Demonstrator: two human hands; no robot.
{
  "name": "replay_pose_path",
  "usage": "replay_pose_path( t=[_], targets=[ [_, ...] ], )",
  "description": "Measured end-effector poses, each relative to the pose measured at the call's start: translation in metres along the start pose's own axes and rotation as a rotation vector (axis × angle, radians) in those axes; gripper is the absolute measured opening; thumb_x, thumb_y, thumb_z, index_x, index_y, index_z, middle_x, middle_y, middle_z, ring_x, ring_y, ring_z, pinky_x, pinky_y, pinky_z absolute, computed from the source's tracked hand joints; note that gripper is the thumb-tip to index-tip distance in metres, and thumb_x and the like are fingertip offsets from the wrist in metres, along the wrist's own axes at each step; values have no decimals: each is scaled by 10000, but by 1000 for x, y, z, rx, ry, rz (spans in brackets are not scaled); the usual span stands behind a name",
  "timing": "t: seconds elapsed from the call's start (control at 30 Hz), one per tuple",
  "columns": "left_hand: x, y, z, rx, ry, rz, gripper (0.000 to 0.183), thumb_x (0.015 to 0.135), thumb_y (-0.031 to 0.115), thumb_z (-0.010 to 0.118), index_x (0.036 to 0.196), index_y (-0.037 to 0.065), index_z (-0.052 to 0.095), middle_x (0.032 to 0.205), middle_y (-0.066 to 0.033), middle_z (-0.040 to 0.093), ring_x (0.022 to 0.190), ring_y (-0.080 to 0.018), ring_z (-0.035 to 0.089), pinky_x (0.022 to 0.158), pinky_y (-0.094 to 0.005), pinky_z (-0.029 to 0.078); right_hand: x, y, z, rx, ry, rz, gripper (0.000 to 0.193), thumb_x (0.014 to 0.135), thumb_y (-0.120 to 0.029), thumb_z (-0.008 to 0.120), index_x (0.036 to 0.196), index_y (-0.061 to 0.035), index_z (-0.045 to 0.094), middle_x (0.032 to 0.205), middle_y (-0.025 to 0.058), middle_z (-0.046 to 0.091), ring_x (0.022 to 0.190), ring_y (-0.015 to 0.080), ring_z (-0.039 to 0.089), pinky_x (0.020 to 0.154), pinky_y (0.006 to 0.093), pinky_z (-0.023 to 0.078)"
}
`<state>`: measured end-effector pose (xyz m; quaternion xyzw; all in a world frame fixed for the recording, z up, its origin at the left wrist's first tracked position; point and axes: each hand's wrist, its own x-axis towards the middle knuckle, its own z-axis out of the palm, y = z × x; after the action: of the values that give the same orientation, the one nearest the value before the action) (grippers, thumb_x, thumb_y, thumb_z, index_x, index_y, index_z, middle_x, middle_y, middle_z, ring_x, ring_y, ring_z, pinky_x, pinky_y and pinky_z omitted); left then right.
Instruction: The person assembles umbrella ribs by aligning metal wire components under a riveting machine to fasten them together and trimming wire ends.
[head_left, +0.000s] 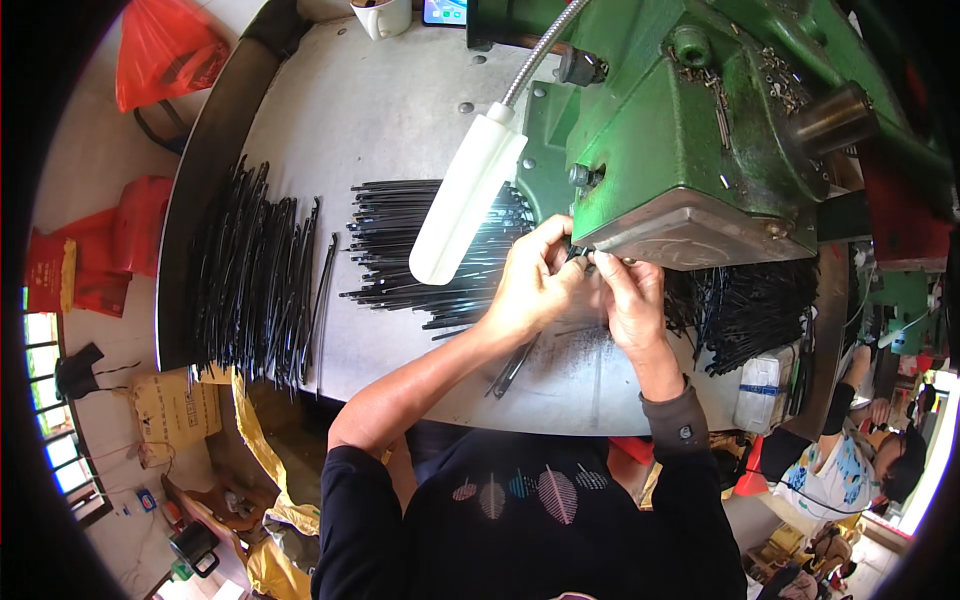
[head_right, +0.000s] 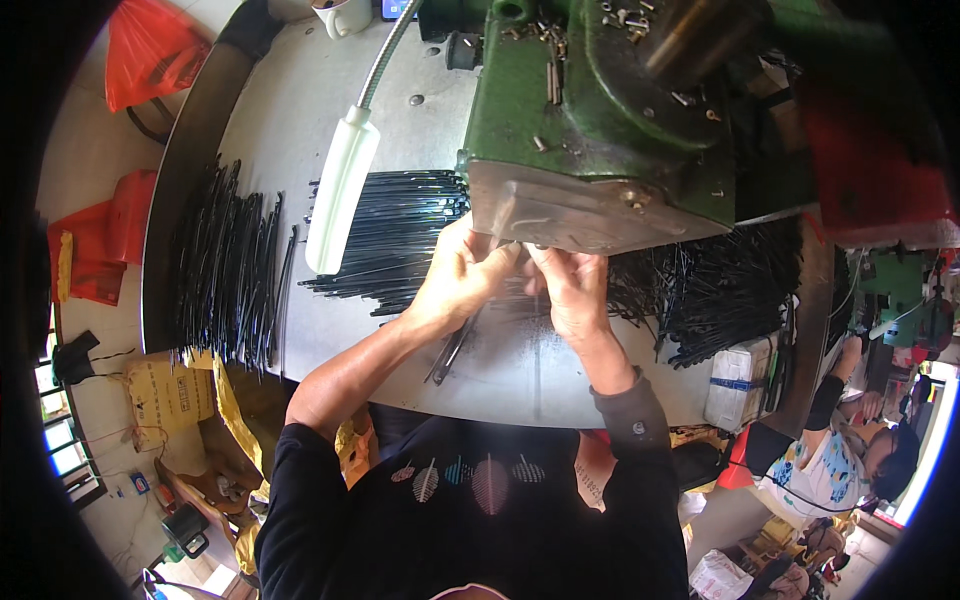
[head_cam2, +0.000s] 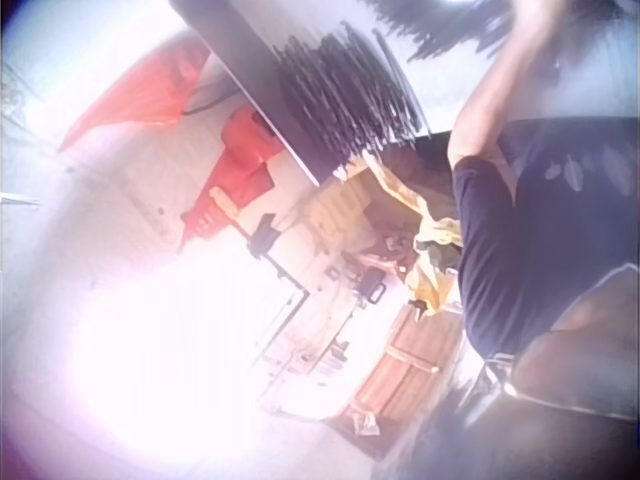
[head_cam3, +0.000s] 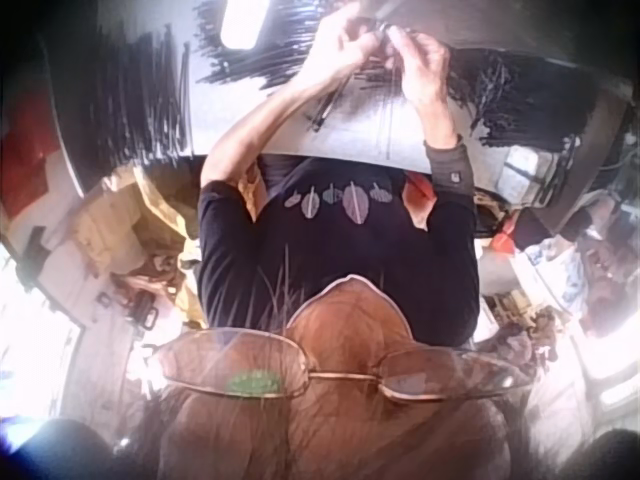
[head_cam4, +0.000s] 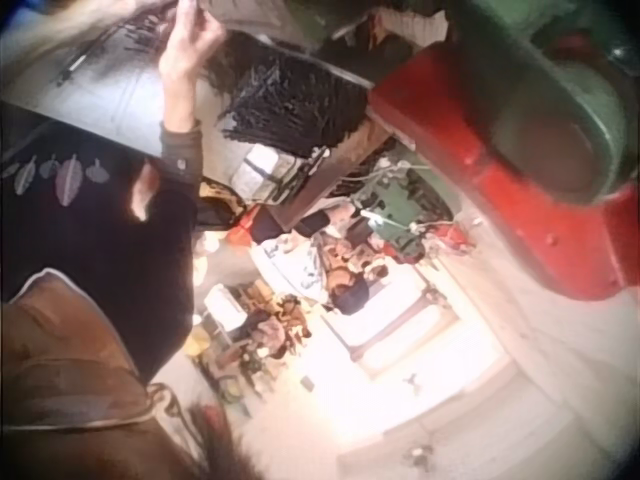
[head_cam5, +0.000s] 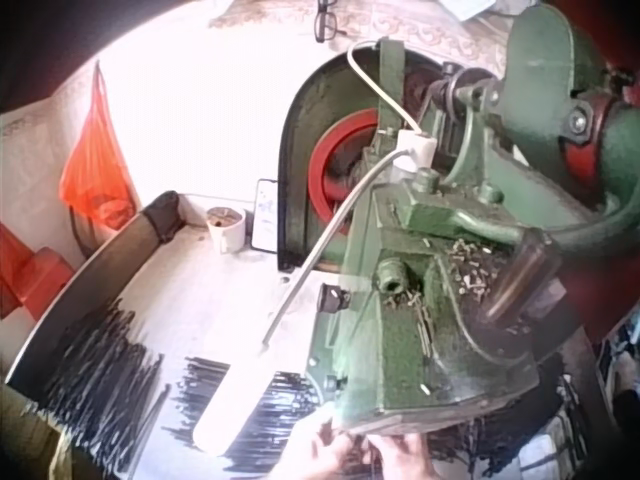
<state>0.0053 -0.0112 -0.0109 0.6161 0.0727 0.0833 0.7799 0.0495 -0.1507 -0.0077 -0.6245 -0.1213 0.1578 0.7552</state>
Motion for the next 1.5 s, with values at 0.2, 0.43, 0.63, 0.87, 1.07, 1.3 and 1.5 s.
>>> replay_pose_path(
  t=[0.2,0.43,0.63,0.87,1.07,1.3,1.5],
  targets=[
    [1,27,-5,-55,-23,-203,168,798,-9,580,966,1,571,567,68,386,493,-21,319,449,-221,269,3,-12,-17,-115,-76,385,185,901,-167,599,822,-2,623,689,62,605,494,93,554,401,223,435],
    [-2,18,2,-111,22,-166,187,798,-31,605,977,-5,562,576,52,471,505,-19,398,473,-203,322,-42,-4,15,21,-288,411,322,963,-219,501,806,36,620,671,96,625,530,142,604,494,244,510],
    [-1,25,5,-175,26,-180,171,794,-64,593,952,-16,550,620,14,532,539,-32,459,513,-198,386,-45,-5,16,88,-247,421,343,970,-224,488,802,42,624,670,100,622,533,138,599,487,252,507],
    [15,21,7,-238,50,-163,154,790,-84,562,929,-25,534,653,-32,580,582,-82,541,537,-214,429,-33,-7,15,122,-185,412,365,973,-255,490,761,21,601,649,83,614,507,128,583,477,252,504],
    [12,18,8,-199,70,-153,154,792,-90,541,931,-25,529,693,-51,607,607,-90,557,571,-226,453,-34,-1,15,61,-161,381,350,974,-241,489,778,30,592,628,77,608,503,126,586,479,252,516],
    [5,23,15,-205,105,-166,152,804,-80,532,942,-17,529,720,-56,618,626,-89,563,591,-221,460,-37,3,14,15,-139,281,347,965,-281,509,818,23,587,611,73,594,481,124,585,435,234,500],
    [7,18,12,-254,98,-162,140,808,-66,539,936,-11,533,727,-57,627,629,-81,565,583,-218,451,-33,-2,15,-101,-162,256,353,974,-247,490,779,32,585,605,71,598,479,115,583,437,227,487]
  ],
)
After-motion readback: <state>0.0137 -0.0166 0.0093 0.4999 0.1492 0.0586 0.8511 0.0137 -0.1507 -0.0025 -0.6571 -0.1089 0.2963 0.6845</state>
